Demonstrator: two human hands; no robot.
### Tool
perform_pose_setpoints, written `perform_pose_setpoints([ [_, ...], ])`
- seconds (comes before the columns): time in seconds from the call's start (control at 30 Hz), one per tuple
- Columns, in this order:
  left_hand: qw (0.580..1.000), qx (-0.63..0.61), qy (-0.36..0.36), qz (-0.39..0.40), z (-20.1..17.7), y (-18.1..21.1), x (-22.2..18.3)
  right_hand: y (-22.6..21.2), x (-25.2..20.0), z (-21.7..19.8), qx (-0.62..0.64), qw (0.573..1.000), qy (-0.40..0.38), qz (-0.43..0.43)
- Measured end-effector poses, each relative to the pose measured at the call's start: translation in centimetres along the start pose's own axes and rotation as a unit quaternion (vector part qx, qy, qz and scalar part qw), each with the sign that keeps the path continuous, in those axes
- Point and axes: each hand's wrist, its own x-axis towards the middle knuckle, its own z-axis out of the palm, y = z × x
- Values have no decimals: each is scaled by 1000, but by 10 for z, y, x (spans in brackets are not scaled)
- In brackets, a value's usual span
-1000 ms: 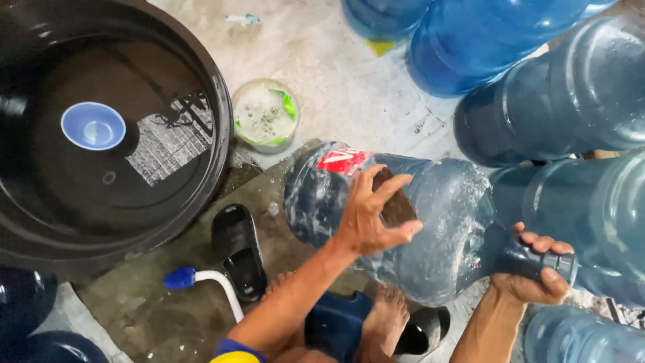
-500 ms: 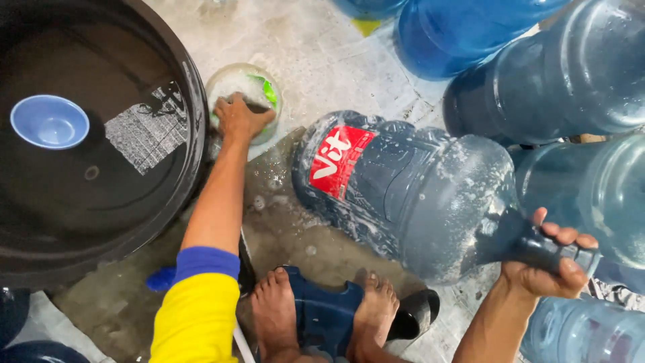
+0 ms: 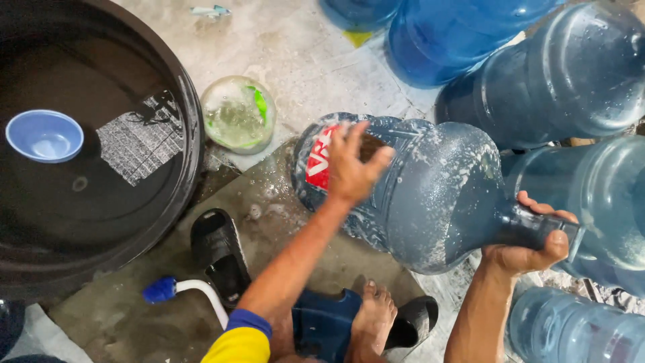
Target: Manual cleaning of large water jugs involving scrubbing the exterior with a soapy sponge and rinsing the interior with water from a basin using a cup.
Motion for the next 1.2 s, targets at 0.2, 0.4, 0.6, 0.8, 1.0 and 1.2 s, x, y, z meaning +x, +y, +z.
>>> perform_pose_setpoints([
  [0.2, 989, 126, -6, 75, 34, -62, 67, -25, 1, -19, 23, 996, 7, 88],
  [0.4, 994, 92, 30, 43, 6, -85, 7, -20, 5, -21, 57, 986, 139, 75],
  [0.6, 996, 71, 28, 37, -2, -94, -9, -4, 14, -38, 75, 990, 109, 46],
  [0.8, 991, -123, -30, 41, 9, -50, -58, -5, 22, -26, 50, 986, 151, 55],
  [1.0, 984, -118, -15, 136, 32, -23, -30, -13, 9, -30, 35, 997, -5, 73],
  [1.2, 999, -19, -10, -24, 23, -38, 9, -12, -1, -58, 35, 992, -89, 81],
])
